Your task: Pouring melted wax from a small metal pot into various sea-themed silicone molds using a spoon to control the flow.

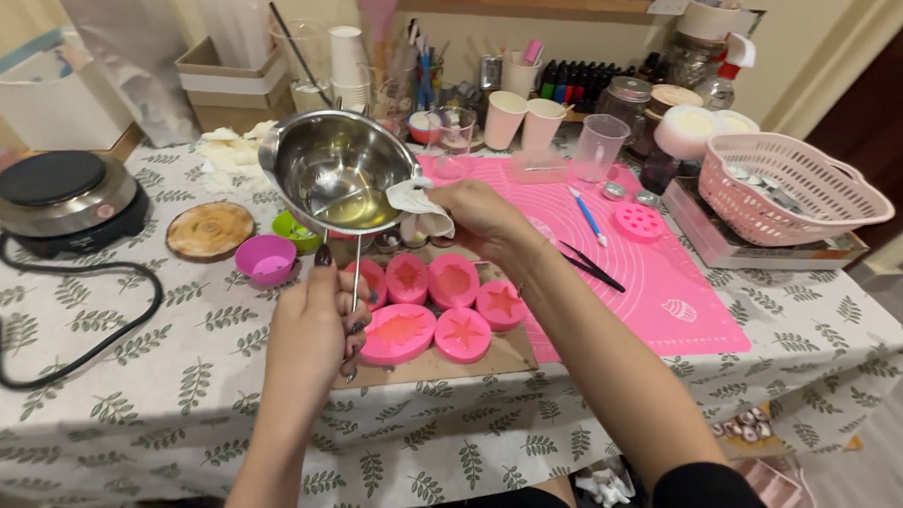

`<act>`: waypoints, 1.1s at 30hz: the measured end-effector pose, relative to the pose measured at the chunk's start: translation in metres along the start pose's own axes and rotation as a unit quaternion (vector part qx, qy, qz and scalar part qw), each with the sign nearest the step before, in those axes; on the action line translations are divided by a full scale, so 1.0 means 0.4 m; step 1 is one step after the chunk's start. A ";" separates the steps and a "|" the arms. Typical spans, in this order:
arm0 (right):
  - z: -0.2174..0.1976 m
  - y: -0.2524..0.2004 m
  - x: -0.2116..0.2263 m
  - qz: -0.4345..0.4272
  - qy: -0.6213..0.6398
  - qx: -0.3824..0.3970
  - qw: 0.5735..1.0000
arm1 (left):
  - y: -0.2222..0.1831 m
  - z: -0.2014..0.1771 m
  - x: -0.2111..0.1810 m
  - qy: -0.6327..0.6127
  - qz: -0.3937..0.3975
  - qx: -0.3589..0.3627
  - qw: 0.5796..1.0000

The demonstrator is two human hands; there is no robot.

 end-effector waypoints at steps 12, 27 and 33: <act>0.092 0.067 -0.010 -0.039 -0.072 -0.001 0.997 | 0.015 -0.064 0.021 -0.052 0.004 -0.015 0.999; 0.107 0.000 0.060 0.033 -0.180 0.060 0.981 | 0.049 -0.226 -0.066 -0.034 -0.023 -0.029 0.999; -0.041 -0.175 0.151 -0.010 -0.366 -0.067 0.928 | 0.077 -0.424 -0.220 0.046 -0.017 -0.084 0.995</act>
Point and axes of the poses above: each hand's wrist, its own y-axis towards the middle knuckle, its own z-axis out of the palm, x = y × z, the point moved 10 cm from there along y, towards the middle knuckle, and after that the axes turned 1 degree about y, right-handed, at the moved point
